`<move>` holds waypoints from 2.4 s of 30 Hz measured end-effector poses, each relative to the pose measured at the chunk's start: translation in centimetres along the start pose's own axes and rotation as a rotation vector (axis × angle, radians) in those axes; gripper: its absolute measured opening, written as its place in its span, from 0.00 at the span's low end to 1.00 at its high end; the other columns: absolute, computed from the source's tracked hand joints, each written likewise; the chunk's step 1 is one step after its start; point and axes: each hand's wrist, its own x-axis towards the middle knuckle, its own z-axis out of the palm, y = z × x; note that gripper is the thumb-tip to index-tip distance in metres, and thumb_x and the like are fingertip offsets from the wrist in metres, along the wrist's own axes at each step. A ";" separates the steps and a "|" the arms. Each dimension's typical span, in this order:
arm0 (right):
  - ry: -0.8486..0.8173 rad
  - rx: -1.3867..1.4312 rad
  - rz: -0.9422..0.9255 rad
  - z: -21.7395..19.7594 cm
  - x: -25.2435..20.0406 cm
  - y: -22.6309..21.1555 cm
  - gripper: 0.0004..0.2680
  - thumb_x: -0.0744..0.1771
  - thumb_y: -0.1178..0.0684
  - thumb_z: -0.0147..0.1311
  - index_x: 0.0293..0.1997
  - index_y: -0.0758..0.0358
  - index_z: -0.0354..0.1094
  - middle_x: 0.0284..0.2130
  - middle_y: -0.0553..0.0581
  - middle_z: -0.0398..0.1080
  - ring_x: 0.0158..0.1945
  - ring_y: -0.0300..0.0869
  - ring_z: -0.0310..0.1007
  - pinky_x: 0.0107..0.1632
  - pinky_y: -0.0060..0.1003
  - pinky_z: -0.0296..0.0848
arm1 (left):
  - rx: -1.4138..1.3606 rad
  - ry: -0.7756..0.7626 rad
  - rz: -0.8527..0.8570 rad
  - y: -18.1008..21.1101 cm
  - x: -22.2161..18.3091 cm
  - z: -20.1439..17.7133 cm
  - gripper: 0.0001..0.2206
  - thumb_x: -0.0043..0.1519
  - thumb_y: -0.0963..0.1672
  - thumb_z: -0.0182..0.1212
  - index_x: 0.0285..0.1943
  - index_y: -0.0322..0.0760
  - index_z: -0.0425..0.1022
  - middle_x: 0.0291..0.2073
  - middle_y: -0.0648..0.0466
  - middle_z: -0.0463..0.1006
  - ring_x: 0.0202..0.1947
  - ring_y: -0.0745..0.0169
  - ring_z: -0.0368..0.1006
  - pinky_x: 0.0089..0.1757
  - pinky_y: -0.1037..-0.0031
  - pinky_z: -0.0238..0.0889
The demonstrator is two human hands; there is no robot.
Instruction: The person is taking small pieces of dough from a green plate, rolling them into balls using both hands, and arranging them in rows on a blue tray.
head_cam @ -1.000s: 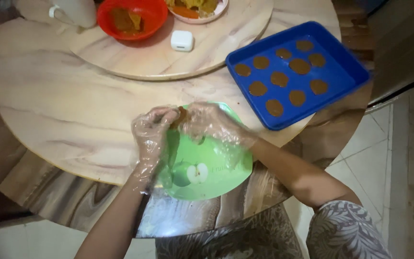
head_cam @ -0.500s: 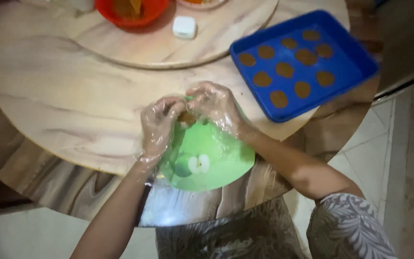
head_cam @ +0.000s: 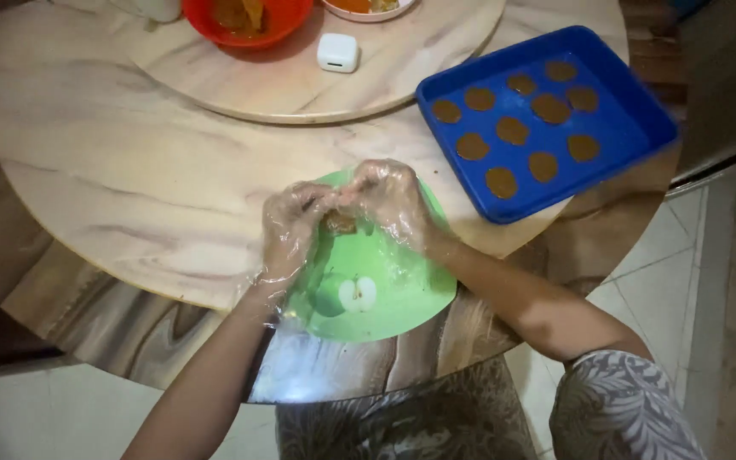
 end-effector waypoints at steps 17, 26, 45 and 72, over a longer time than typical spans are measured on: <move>0.132 -0.040 0.068 2.1 -0.8 -1.9 0.10 0.61 0.65 0.66 0.43 0.74 0.73 0.30 0.63 0.74 0.28 0.44 0.78 0.27 0.37 0.82 | -0.078 0.204 -0.142 3.5 0.0 2.0 0.09 0.52 0.40 0.76 0.38 0.33 0.82 0.31 0.50 0.83 0.33 0.65 0.77 0.37 0.74 0.70; -0.077 -0.037 0.150 1.7 -1.1 -4.1 0.09 0.66 0.61 0.61 0.48 0.76 0.70 0.30 0.65 0.74 0.30 0.45 0.77 0.33 0.38 0.84 | 0.072 0.162 0.041 2.9 0.2 0.8 0.05 0.55 0.38 0.75 0.35 0.29 0.83 0.27 0.45 0.81 0.28 0.57 0.78 0.34 0.69 0.73; -0.047 -0.026 0.175 0.5 -0.6 -4.3 0.08 0.65 0.59 0.64 0.39 0.76 0.71 0.24 0.67 0.73 0.26 0.47 0.78 0.27 0.43 0.84 | 0.070 0.023 0.005 3.2 0.2 0.6 0.06 0.56 0.39 0.75 0.38 0.32 0.82 0.31 0.46 0.83 0.32 0.56 0.80 0.39 0.70 0.72; 0.128 -0.017 -0.096 -0.2 -0.1 -1.9 0.11 0.63 0.65 0.66 0.47 0.76 0.74 0.33 0.67 0.77 0.29 0.46 0.81 0.24 0.42 0.84 | -0.257 0.180 -0.233 2.6 0.4 2.1 0.05 0.55 0.36 0.72 0.37 0.25 0.82 0.27 0.40 0.80 0.25 0.52 0.79 0.28 0.67 0.80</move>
